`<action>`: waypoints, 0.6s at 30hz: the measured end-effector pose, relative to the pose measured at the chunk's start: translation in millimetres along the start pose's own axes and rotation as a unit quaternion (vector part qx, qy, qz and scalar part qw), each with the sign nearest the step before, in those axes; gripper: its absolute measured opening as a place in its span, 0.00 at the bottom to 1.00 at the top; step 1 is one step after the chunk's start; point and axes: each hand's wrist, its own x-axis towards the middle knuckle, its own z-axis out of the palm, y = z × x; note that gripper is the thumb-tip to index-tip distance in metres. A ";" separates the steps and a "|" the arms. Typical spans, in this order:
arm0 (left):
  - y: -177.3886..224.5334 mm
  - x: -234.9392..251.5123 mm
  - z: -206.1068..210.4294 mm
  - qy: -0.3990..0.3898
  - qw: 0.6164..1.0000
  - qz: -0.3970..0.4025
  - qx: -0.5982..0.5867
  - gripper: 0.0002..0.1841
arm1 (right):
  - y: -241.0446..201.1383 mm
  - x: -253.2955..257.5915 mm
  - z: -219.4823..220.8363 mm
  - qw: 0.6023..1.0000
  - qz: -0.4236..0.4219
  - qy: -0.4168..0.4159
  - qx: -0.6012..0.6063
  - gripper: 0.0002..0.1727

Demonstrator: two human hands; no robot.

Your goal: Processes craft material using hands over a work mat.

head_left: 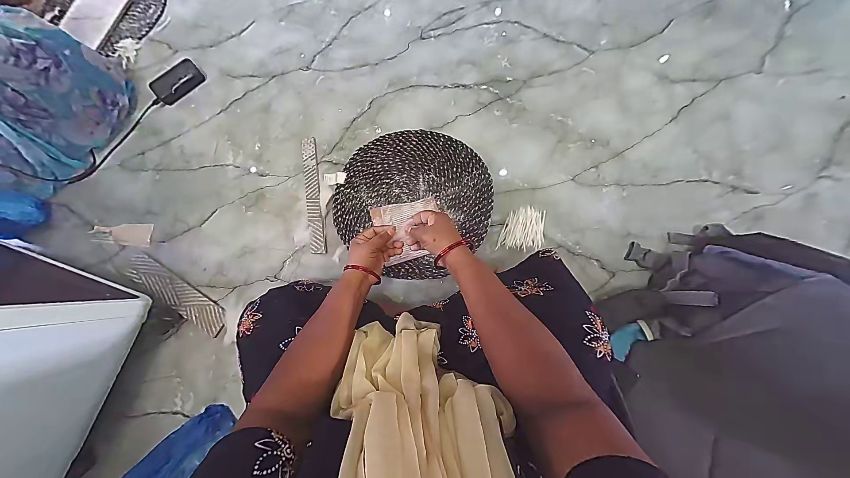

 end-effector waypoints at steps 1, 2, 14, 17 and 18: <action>-0.8 0.3 -0.5 0.002 1.000 0.004 0.005 0.09 | 0.0 0.1 0.4 1.000 0.008 0.003 0.016 0.12; -1.2 0.7 -1.6 -0.001 1.000 0.007 0.011 0.09 | 0.0 0.0 0.7 0.999 0.017 0.005 0.040 0.13; -6.3 5.2 -6.9 -0.062 0.997 0.039 0.021 0.06 | 4.5 3.0 -0.6 0.999 -0.024 0.009 -0.027 0.18; -5.9 3.9 -5.6 -0.061 0.995 0.044 0.069 0.06 | 2.8 1.7 -0.2 1.000 -0.018 0.008 -0.019 0.18; -5.6 3.2 -4.6 -0.054 0.995 0.043 0.074 0.06 | 1.4 0.0 -0.3 1.000 -0.011 0.008 -0.007 0.18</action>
